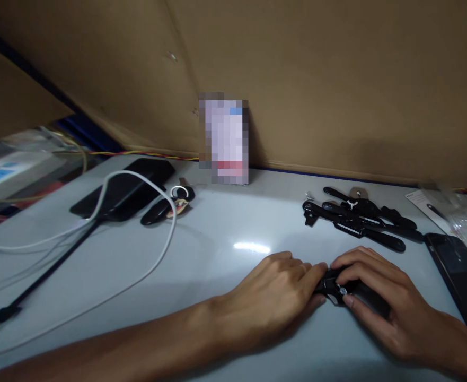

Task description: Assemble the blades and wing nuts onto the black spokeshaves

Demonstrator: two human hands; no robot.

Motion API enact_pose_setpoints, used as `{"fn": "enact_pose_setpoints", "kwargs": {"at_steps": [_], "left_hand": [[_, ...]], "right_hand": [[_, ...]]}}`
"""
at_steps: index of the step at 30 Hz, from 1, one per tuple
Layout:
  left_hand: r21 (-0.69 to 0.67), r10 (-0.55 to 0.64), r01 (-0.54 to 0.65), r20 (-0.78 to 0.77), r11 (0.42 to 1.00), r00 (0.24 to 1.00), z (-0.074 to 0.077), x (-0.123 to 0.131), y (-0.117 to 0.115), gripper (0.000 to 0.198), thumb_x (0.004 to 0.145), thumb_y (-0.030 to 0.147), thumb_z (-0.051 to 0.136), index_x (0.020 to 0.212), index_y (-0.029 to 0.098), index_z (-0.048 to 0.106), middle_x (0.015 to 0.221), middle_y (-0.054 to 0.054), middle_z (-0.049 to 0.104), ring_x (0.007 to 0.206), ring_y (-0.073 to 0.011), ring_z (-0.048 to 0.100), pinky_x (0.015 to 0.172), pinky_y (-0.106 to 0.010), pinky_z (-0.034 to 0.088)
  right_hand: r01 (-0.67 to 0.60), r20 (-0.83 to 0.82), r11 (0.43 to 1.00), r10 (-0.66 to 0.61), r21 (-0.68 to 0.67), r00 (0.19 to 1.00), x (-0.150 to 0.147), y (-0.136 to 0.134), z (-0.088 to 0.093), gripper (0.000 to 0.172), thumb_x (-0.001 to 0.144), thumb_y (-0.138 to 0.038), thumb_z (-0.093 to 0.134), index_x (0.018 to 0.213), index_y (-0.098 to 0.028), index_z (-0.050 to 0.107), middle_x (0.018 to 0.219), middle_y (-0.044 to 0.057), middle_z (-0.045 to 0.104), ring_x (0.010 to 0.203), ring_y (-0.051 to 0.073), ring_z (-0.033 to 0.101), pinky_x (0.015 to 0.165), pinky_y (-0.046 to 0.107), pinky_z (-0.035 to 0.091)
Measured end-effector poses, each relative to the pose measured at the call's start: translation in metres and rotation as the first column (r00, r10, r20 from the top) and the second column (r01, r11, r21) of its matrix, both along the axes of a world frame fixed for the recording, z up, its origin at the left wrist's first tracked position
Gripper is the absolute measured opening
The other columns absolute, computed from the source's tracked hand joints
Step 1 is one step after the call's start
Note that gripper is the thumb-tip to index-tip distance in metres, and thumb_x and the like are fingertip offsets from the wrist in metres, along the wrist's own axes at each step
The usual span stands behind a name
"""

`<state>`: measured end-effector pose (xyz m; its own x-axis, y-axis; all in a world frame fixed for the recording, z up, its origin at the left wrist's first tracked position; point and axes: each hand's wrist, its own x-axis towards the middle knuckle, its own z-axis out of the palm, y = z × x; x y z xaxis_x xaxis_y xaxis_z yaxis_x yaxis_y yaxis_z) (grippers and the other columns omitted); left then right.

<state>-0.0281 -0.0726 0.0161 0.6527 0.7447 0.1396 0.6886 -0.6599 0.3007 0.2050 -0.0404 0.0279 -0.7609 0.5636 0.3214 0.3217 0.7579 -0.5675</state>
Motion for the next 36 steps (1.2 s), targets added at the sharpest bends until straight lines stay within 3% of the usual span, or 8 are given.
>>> {"fn": "enact_pose_setpoints", "kwargs": {"at_steps": [13,19,34,36], "left_hand": [[0.041,-0.015,0.01,0.122,0.999,0.992,0.0012,-0.0036,-0.0011,0.018,0.107,0.025,0.045,0.112,0.015,0.059,0.08,-0.004,0.074,0.063,-0.0215,0.069,0.06,-0.035,0.052],[0.105,-0.023,0.009,0.134,0.994,0.991,-0.0005,-0.0031,-0.0018,0.023,0.109,0.026,0.04,0.113,0.014,0.059,0.077,-0.004,0.073,0.059,-0.0238,0.067,0.056,-0.038,0.051],[0.12,-0.01,-0.004,0.116,0.993,0.993,-0.0039,-0.0044,-0.0024,0.027,0.109,0.028,0.039,0.114,0.014,0.061,0.083,-0.007,0.076,0.063,-0.0229,0.07,0.058,-0.036,0.053],[0.118,-0.012,-0.001,0.114,0.993,0.993,-0.0031,-0.004,-0.002,0.027,0.11,0.029,0.038,0.115,0.014,0.06,0.081,-0.006,0.076,0.062,-0.0224,0.07,0.057,-0.036,0.053]], "right_hand": [[-0.009,-0.095,0.984,-0.008,-0.178,0.995,-0.0042,0.0046,0.0055,0.019,0.087,-0.004,0.059,0.095,-0.021,0.062,0.109,0.008,0.07,0.1,0.02,0.068,0.086,0.035,0.056],[-0.028,-0.088,0.99,0.016,-0.142,0.996,-0.005,0.0045,0.0056,0.017,0.089,-0.005,0.057,0.097,-0.02,0.061,0.107,0.01,0.071,0.099,0.021,0.065,0.085,0.037,0.054],[-0.053,-0.038,0.997,0.051,-0.05,0.998,-0.0046,0.0031,0.0071,0.017,0.094,-0.006,0.054,0.105,-0.018,0.06,0.106,0.011,0.071,0.098,0.021,0.063,0.084,0.038,0.054],[-0.068,-0.061,0.998,0.067,-0.016,0.996,-0.0038,0.0034,0.0056,0.018,0.093,-0.004,0.052,0.097,-0.019,0.06,0.106,0.011,0.07,0.096,0.021,0.063,0.08,0.036,0.054]]}}
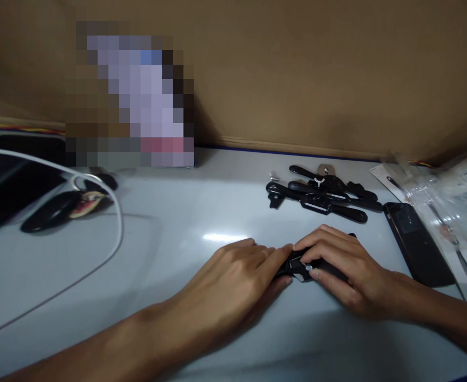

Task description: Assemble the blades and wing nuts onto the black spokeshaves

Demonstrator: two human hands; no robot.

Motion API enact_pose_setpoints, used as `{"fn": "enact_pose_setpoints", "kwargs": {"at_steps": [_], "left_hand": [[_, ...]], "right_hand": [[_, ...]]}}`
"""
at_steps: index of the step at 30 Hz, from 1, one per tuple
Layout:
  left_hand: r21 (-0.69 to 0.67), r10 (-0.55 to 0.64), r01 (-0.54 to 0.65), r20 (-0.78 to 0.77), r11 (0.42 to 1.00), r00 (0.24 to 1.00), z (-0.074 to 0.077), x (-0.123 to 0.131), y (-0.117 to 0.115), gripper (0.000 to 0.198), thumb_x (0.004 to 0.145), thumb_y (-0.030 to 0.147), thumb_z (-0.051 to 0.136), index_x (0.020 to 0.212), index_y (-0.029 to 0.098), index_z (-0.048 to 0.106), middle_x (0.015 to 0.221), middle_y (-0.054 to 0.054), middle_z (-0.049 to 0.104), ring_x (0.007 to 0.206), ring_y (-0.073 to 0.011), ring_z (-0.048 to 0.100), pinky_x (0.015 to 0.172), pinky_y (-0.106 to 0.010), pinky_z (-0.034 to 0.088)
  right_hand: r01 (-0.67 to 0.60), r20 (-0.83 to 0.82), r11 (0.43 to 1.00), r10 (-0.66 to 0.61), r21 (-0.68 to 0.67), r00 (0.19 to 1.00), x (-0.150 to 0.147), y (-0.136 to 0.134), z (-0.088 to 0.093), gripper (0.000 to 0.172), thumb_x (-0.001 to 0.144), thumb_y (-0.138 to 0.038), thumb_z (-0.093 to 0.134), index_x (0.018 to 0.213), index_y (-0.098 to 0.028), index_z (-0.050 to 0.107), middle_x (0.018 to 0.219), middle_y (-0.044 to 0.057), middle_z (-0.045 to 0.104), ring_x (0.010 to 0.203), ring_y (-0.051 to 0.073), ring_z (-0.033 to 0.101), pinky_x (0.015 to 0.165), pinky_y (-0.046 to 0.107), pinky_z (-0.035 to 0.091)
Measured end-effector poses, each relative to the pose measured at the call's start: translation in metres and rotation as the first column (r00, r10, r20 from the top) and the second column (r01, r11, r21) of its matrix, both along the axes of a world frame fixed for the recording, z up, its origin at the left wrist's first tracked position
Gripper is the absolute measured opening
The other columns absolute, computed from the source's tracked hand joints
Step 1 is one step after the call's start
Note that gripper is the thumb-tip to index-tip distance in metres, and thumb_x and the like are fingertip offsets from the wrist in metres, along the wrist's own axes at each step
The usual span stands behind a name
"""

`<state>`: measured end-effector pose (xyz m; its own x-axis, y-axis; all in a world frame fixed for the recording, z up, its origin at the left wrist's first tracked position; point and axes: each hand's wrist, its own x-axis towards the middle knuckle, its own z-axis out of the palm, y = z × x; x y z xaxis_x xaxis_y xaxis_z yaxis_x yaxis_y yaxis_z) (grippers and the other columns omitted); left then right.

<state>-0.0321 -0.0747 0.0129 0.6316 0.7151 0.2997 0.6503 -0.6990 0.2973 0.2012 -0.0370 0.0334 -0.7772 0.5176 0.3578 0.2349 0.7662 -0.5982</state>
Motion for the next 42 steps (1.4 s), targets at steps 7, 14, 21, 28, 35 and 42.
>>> {"fn": "enact_pose_setpoints", "kwargs": {"at_steps": [7,14,21,28,35,42], "left_hand": [[0.008,-0.024,0.024,0.0,1.0,1.0,0.003,-0.001,0.001,0.028,0.11,0.027,0.038,0.113,0.014,0.062,0.079,-0.005,0.075,0.059,-0.023,0.067,0.055,-0.036,0.051],[-0.027,-0.003,0.002,-0.028,1.0,1.0,0.002,-0.002,0.001,0.018,0.103,0.027,0.054,0.112,0.014,0.064,0.083,-0.006,0.076,0.063,-0.0258,0.069,0.056,-0.038,0.053],[-0.027,0.018,-0.02,-0.059,0.999,0.998,0.003,0.0,0.0,0.014,0.096,0.023,0.066,0.109,0.016,0.065,0.078,-0.003,0.075,0.062,-0.0263,0.069,0.056,-0.039,0.054],[0.064,0.155,-0.148,-0.117,0.987,0.981,0.002,0.001,-0.002,0.022,0.095,0.022,0.068,0.115,0.014,0.066,0.085,-0.006,0.08,0.061,-0.0271,0.071,0.054,-0.038,0.054],[0.057,0.163,-0.157,-0.125,0.986,0.979,-0.002,0.0,0.002,0.023,0.097,0.025,0.067,0.116,0.012,0.067,0.09,-0.008,0.081,0.063,-0.0285,0.073,0.055,-0.04,0.057],[0.053,0.164,-0.158,-0.134,0.986,0.977,0.001,0.0,0.001,0.023,0.099,0.026,0.063,0.116,0.011,0.068,0.087,-0.007,0.081,0.062,-0.0284,0.073,0.054,-0.04,0.057]], "right_hand": [[0.043,-0.079,0.994,-0.051,-0.099,0.996,0.0,-0.001,-0.001,0.031,0.082,0.005,0.042,0.091,-0.02,0.057,0.104,0.008,0.071,0.092,0.017,0.068,0.078,0.031,0.056],[0.224,-0.233,0.974,-0.207,0.046,0.95,0.0,-0.005,0.003,0.018,0.084,-0.004,0.052,0.088,-0.021,0.055,0.083,0.004,0.063,0.08,0.02,0.061,0.071,0.036,0.049],[0.183,-0.225,0.955,-0.13,0.234,0.966,-0.002,-0.01,0.0,0.032,0.08,-0.004,0.056,0.108,-0.02,0.053,0.073,-0.002,0.056,0.071,0.018,0.059,0.072,0.039,0.049],[0.265,-0.155,0.938,-0.234,0.224,0.96,0.0,-0.011,-0.008,0.065,0.079,-0.002,0.055,0.142,-0.018,0.048,0.073,-0.004,0.057,0.111,0.025,0.067,0.118,0.056,0.036],[0.298,-0.162,0.931,-0.268,0.212,0.95,0.0,-0.008,-0.01,0.075,0.082,-0.002,0.055,0.154,-0.023,0.042,0.072,-0.004,0.06,0.124,0.025,0.064,0.121,0.057,0.036],[0.226,0.026,0.957,-0.234,0.184,0.972,0.001,-0.01,-0.005,0.098,0.081,-0.002,0.047,0.167,-0.021,0.004,0.168,0.013,0.029,0.159,0.031,0.017,0.125,0.064,0.026]]}}
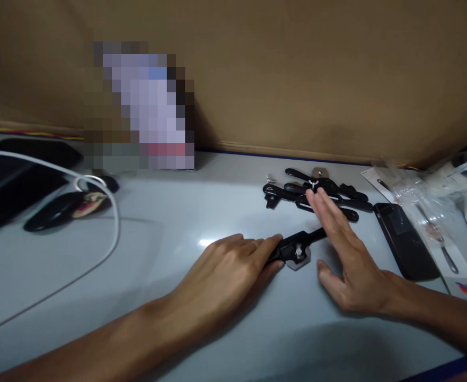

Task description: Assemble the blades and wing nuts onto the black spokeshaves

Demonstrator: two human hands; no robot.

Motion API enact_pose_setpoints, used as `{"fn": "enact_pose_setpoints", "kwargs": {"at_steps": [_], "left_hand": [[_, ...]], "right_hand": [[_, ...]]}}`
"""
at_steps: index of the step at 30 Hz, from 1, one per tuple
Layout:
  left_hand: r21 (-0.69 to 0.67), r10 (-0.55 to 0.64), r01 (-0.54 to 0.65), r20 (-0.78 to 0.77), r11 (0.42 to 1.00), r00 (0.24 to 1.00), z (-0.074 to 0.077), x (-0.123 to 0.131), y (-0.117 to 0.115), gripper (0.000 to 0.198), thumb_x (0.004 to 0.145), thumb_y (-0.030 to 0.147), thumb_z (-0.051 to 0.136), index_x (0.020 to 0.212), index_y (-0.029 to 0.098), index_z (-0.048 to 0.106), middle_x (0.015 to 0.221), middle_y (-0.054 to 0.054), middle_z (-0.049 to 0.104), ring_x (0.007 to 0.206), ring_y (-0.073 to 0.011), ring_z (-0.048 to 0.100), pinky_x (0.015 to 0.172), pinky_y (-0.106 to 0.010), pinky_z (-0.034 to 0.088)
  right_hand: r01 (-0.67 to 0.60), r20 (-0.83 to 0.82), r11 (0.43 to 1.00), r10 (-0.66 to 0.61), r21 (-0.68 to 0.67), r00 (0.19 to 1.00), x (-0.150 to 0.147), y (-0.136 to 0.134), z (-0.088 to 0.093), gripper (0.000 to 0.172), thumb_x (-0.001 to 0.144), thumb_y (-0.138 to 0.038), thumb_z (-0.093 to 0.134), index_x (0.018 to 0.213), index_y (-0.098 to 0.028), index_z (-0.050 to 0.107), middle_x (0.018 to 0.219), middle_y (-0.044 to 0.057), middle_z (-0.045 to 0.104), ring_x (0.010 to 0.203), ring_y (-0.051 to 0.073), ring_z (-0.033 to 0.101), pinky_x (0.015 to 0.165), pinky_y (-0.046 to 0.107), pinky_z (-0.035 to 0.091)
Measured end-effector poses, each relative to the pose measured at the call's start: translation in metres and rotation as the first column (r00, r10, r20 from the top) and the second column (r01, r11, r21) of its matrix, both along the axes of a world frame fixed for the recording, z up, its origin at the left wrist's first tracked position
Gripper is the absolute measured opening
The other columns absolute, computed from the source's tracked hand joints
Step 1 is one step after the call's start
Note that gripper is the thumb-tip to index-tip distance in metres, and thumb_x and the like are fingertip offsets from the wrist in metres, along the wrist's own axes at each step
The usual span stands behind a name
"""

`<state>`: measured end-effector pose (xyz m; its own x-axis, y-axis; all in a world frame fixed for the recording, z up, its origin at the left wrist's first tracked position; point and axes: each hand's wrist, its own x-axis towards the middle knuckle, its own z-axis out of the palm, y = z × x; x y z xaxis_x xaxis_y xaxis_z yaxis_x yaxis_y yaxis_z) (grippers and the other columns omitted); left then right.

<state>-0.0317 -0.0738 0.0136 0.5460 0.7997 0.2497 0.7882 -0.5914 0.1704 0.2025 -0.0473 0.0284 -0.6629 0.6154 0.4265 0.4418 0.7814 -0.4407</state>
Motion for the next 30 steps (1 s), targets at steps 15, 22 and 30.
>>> {"fn": "enact_pose_setpoints", "kwargs": {"at_steps": [15,22,30], "left_hand": [[-0.017,0.0,0.0,-0.013,1.0,1.0,-0.0011,0.0003,-0.0003,0.024,0.099,0.026,0.062,0.118,0.013,0.067,0.088,-0.007,0.081,0.064,-0.0265,0.073,0.056,-0.038,0.055],[0.002,-0.001,0.001,-0.006,1.0,1.0,0.0008,0.0,-0.0004,0.025,0.097,0.025,0.065,0.118,0.013,0.066,0.092,-0.007,0.081,0.064,-0.0273,0.073,0.055,-0.038,0.056],[-0.027,0.002,-0.002,-0.015,1.0,1.0,0.001,0.0004,-0.0008,0.023,0.1,0.026,0.059,0.117,0.013,0.067,0.091,-0.008,0.081,0.064,-0.0278,0.072,0.056,-0.04,0.056]], "right_hand": [[0.101,-0.219,0.993,-0.087,0.055,0.972,-0.0028,0.0017,-0.0004,0.039,0.087,-0.008,0.061,0.122,-0.024,0.054,0.091,0.002,0.064,0.095,0.022,0.064,0.099,0.048,0.052],[0.016,-0.191,0.998,-0.004,0.065,0.982,-0.0018,0.0011,-0.0033,0.064,0.082,-0.002,0.056,0.143,-0.022,0.049,0.072,-0.005,0.057,0.101,0.023,0.068,0.112,0.054,0.043],[0.024,0.02,1.0,-0.024,0.007,1.0,-0.0005,-0.0011,0.001,0.102,0.078,-0.001,0.048,0.166,-0.024,0.002,0.169,0.011,0.028,0.158,0.031,0.019,0.124,0.064,0.028]]}}
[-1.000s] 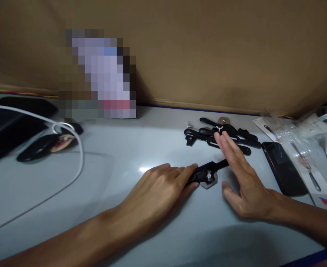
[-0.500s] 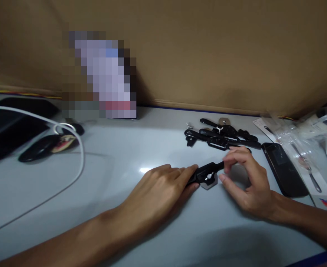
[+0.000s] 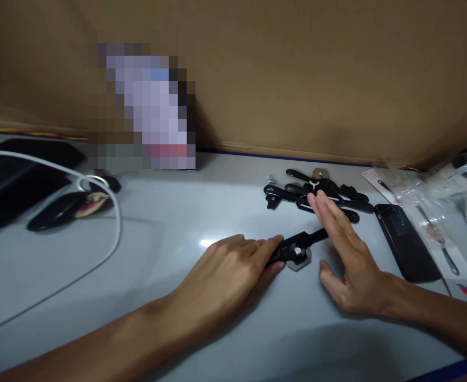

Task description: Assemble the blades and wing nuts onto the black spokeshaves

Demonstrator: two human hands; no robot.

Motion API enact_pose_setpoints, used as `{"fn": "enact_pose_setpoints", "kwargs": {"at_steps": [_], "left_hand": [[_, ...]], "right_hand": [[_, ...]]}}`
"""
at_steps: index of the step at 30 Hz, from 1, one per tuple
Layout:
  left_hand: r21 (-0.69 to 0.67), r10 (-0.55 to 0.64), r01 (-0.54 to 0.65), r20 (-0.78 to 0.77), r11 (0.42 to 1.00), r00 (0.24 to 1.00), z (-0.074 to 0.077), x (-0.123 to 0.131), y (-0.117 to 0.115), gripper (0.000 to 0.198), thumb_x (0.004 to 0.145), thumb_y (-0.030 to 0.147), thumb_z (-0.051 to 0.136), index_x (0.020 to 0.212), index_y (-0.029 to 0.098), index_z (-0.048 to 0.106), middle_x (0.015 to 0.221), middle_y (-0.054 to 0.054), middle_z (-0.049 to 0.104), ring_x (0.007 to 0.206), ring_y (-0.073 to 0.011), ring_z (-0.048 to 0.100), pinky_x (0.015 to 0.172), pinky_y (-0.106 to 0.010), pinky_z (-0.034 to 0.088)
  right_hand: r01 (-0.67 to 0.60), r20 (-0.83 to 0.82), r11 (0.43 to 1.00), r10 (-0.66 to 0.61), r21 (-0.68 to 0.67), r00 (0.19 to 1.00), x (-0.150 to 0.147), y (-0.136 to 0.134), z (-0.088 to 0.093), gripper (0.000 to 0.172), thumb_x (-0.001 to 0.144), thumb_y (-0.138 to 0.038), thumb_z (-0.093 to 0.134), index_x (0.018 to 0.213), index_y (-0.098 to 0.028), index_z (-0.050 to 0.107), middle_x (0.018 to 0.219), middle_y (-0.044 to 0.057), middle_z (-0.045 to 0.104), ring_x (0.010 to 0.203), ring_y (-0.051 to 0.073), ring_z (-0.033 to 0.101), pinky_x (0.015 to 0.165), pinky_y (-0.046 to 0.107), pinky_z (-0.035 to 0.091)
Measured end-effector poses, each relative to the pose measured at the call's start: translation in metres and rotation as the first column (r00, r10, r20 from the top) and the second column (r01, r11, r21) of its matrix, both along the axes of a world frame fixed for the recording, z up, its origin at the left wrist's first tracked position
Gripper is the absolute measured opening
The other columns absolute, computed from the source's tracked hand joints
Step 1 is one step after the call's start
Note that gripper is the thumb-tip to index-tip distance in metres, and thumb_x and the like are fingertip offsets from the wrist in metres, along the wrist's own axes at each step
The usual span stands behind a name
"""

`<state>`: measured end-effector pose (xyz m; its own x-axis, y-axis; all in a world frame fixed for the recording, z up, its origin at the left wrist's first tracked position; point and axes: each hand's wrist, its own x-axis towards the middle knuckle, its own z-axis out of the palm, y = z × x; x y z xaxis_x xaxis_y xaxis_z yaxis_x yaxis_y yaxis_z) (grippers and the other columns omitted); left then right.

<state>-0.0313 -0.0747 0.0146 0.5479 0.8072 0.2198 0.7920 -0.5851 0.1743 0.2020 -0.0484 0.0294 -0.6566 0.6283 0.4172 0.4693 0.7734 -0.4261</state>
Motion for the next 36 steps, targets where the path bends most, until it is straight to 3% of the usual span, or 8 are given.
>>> {"fn": "enact_pose_setpoints", "kwargs": {"at_steps": [8,13,16,19,23,26,32,36], "left_hand": [[-0.018,0.005,-0.005,-0.015,1.0,1.0,-0.0001,0.0,0.0002,0.021,0.101,0.027,0.058,0.116,0.014,0.066,0.091,-0.008,0.08,0.066,-0.0272,0.071,0.057,-0.038,0.054],[0.006,-0.006,0.006,0.01,1.0,1.0,-0.0004,-0.0004,0.0,0.018,0.103,0.025,0.053,0.11,0.015,0.066,0.081,-0.005,0.078,0.061,-0.0252,0.069,0.055,-0.036,0.05],[0.0,-0.011,0.011,0.022,1.0,1.0,-0.0014,-0.0003,0.0005,0.019,0.105,0.025,0.049,0.108,0.016,0.065,0.076,-0.003,0.076,0.059,-0.0237,0.068,0.055,-0.035,0.049],[0.014,-0.007,0.006,0.012,1.0,1.0,-0.0035,-0.0006,0.0009,0.022,0.105,0.025,0.047,0.113,0.015,0.065,0.077,-0.004,0.077,0.06,-0.0238,0.069,0.055,-0.035,0.049],[0.044,-0.023,0.022,0.006,0.999,1.0,-0.0064,-0.001,0.0019,0.024,0.104,0.022,0.046,0.113,0.015,0.067,0.077,-0.005,0.077,0.058,-0.0239,0.069,0.053,-0.035,0.049],[0.053,-0.026,0.025,0.008,0.998,1.0,-0.0077,-0.0008,0.0022,0.021,0.102,0.02,0.049,0.111,0.014,0.067,0.073,-0.004,0.075,0.058,-0.0246,0.069,0.052,-0.035,0.049],[0.035,0.016,-0.017,0.017,0.999,1.0,-0.0072,-0.0027,0.0008,0.03,0.102,0.021,0.047,0.126,0.014,0.064,0.071,-0.003,0.074,0.057,-0.024,0.067,0.053,-0.034,0.048],[0.062,0.097,-0.098,0.029,0.993,0.995,-0.0056,-0.0067,0.0068,0.034,0.102,0.02,0.041,0.127,0.015,0.064,0.091,-0.011,0.075,0.078,-0.029,0.07,0.068,-0.042,0.055]], "right_hand": [[-0.03,0.015,0.999,0.029,0.034,0.999,0.0005,0.0018,-0.0033,0.09,0.081,-0.001,0.048,0.164,-0.018,0.017,0.163,0.018,0.038,0.158,0.029,0.022,0.123,0.062,0.03],[-0.079,-0.005,0.976,0.082,0.204,0.997,0.0001,0.0021,-0.0029,0.05,0.089,-0.007,0.055,0.138,-0.017,0.055,0.14,0.019,0.06,0.137,0.033,0.05,0.108,0.059,0.048],[-0.234,0.161,0.935,0.197,0.265,0.967,-0.0019,0.0025,-0.0025,0.037,0.095,-0.012,0.054,0.131,-0.013,0.061,0.131,0.017,0.067,0.125,0.031,0.056,0.101,0.051,0.053],[-0.262,0.239,0.918,0.194,0.296,0.952,-0.004,0.0034,-0.0026,0.027,0.1,-0.013,0.049,0.12,-0.011,0.067,0.126,0.014,0.071,0.116,0.028,0.058,0.094,0.043,0.054],[-0.299,0.263,0.887,0.213,0.353,0.941,-0.0053,0.0047,-0.0044,0.023,0.098,-0.009,0.047,0.098,-0.012,0.07,0.101,0.01,0.074,0.09,0.023,0.057,0.077,0.037,0.05],[-0.252,0.266,0.9,0.161,0.356,0.95,-0.0058,0.005,-0.0059,0.019,0.097,-0.016,0.051,0.086,-0.015,0.066,0.086,0.007,0.068,0.079,0.021,0.05,0.07,0.036,0.045],[-0.271,0.293,0.919,0.186,0.287,0.938,-0.0042,0.0041,-0.0059,0.01,0.085,-0.021,0.054,0.085,-0.017,0.063,0.08,0.006,0.058,0.077,0.021,0.044,0.07,0.036,0.04],[-0.267,0.32,0.907,0.161,0.325,0.934,-0.0016,0.0038,-0.0091,0.008,0.082,-0.015,0.054,0.082,-0.018,0.061,0.08,0.006,0.058,0.079,0.022,0.044,0.072,0.037,0.039]]}}
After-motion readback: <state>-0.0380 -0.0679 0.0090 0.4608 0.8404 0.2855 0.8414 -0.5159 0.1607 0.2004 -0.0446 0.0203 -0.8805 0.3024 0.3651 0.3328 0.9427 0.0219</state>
